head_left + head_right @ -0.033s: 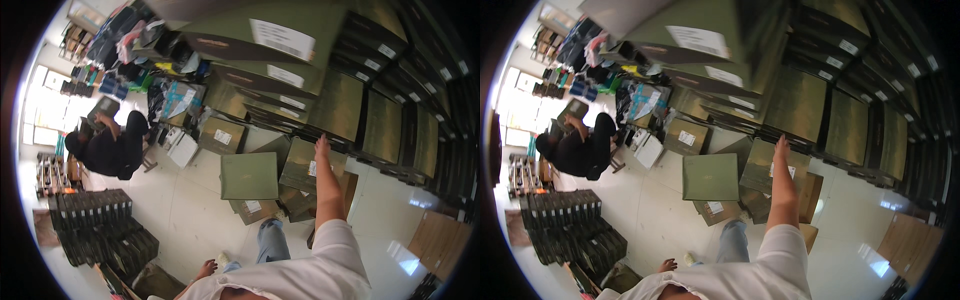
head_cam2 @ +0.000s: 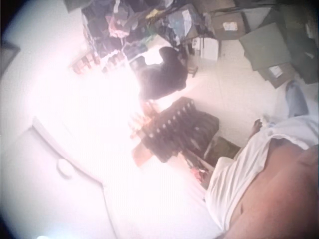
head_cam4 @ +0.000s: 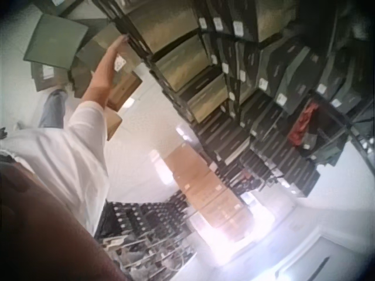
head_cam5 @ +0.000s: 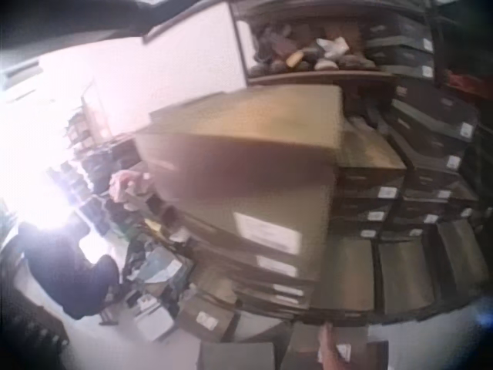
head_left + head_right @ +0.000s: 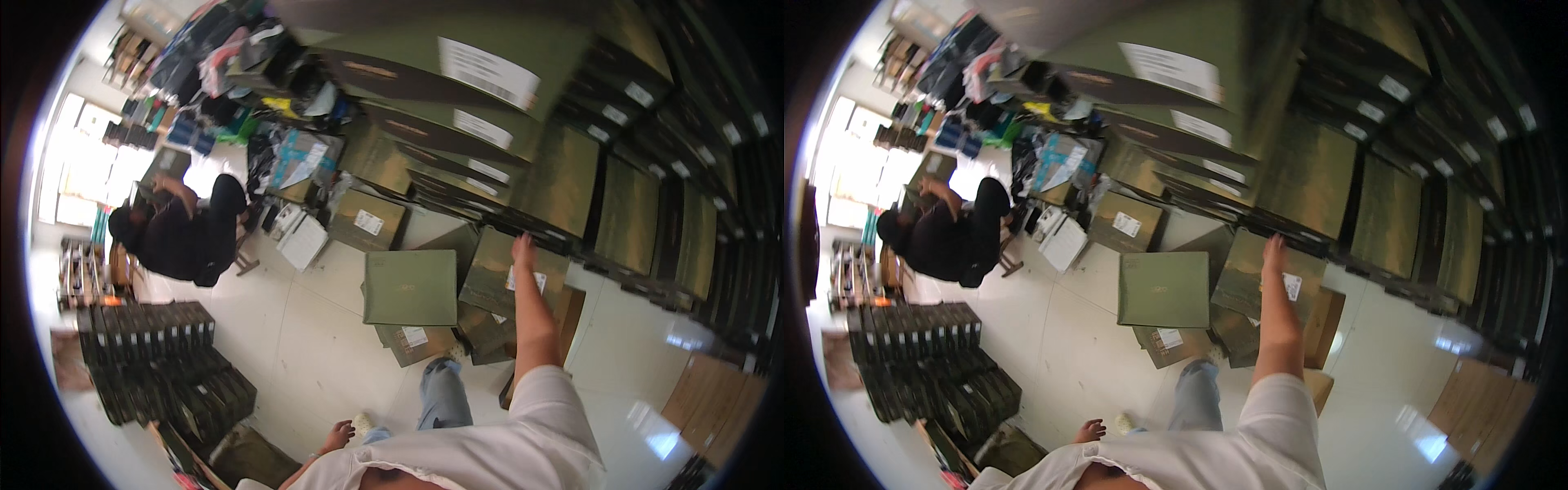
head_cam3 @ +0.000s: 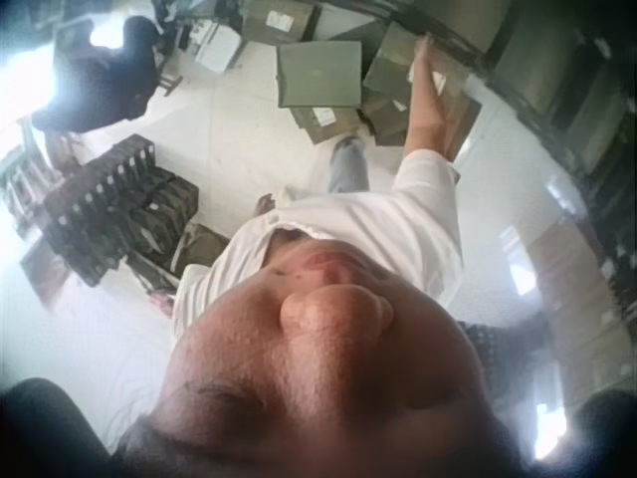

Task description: The person packs items into green cardboard boxes, places red cards and tissue paper inside, closes the boxes, and uses a hairdryer to heat and affix labels. The person then stacks the finished boxes on a table.

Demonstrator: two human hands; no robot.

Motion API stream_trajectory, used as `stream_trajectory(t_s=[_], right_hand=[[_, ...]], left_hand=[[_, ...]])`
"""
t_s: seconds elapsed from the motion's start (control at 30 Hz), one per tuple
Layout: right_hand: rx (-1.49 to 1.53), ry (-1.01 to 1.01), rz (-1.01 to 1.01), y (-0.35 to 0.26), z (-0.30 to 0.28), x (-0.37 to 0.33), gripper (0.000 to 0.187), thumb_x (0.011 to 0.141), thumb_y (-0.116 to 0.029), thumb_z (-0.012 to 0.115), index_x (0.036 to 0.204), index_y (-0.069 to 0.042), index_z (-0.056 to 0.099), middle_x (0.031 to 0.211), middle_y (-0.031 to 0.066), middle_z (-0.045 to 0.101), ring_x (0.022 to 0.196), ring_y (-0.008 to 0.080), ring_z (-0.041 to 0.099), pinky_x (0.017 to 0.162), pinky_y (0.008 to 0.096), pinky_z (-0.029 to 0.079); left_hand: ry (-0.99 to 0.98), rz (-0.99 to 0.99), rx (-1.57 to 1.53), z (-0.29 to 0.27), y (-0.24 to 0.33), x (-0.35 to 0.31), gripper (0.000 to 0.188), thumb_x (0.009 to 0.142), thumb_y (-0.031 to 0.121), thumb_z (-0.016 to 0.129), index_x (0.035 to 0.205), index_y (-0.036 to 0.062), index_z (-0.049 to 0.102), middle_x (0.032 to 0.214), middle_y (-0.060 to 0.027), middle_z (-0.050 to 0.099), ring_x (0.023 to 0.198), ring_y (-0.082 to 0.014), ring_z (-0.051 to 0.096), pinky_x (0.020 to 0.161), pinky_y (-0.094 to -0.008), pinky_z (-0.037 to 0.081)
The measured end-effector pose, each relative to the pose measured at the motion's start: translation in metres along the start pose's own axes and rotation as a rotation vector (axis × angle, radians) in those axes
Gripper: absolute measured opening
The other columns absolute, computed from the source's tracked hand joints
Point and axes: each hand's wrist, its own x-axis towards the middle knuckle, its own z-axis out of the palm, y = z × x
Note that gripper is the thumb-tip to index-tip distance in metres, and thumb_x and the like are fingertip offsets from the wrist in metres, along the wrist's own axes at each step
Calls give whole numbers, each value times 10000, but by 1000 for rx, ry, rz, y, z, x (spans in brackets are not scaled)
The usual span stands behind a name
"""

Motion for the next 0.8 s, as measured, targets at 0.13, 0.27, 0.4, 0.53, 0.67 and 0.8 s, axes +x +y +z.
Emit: stream_trajectory(t_s=[0.13, 0.27, 0.4, 0.53, 0.67, 0.8], right_hand=[[-349, 50, 305, 116, -46, -161, 372, 947, -440, 554, 793, -104, 597, 654, -7, 570, 523, 110, 494, 446, 284, 389], [-654, -93, 729, 185, -108, -353, 126, 846, -143, 496, 789, -35, 528, 657, 136, 575, 526, 277, 572, 408, 410, 436], [-945, -574, 264, 222, -126, -409, 250, 879, -181, 563, 989, 35, 622, 809, 134, 659, 781, 261, 647, 660, 372, 512], [-1529, -1643, 203, 143, 32, -413, 342, 888, -257, 590, 1122, -8, 584, 1007, 156, 637, 908, 306, 633, 767, 388, 504], [-1733, -1273, 86, 133, 201, -484, 364, 907, -250, 551, 1188, -21, 531, 1068, 165, 614, 924, 315, 620, 781, 406, 500], [-1605, -1055, 135, 179, 314, -579, 391, 925, -243, 511, 1254, -34, 477, 1130, 175, 591, 941, 324, 607, 796, 424, 496]], left_hand=[[9, 187, 74, 9, 27, -30, 462, 988, 296, 463, 1313, -30, 499, 1206, -189, 617, 1069, -257, 624, 953, -358, 486], [59, 228, -173, -6, -3, -101, 456, 954, 285, 484, 1324, 22, 527, 1202, -155, 623, 1076, -233, 599, 942, -349, 472], [-15, 321, -308, -60, -58, -96, 435, 975, 274, 470, 1354, 61, 502, 1251, -111, 583, 1083, -229, 597, 957, -375, 477], [58, 290, -505, -121, -134, -105, 480, 939, 322, 453, 1333, 55, 516, 1225, -132, 603, 1076, -255, 606, 896, -382, 487], [189, 302, -868, -184, -236, -111, 505, 929, 368, 468, 1320, 52, 514, 1233, -130, 597, 1076, -245, 610, 894, -377, 487], [638, 250, -1056, -229, -350, -107, 531, 902, 351, 540, 1315, 20, 489, 1194, -165, 611, 1059, -283, 611, 903, -400, 479]])
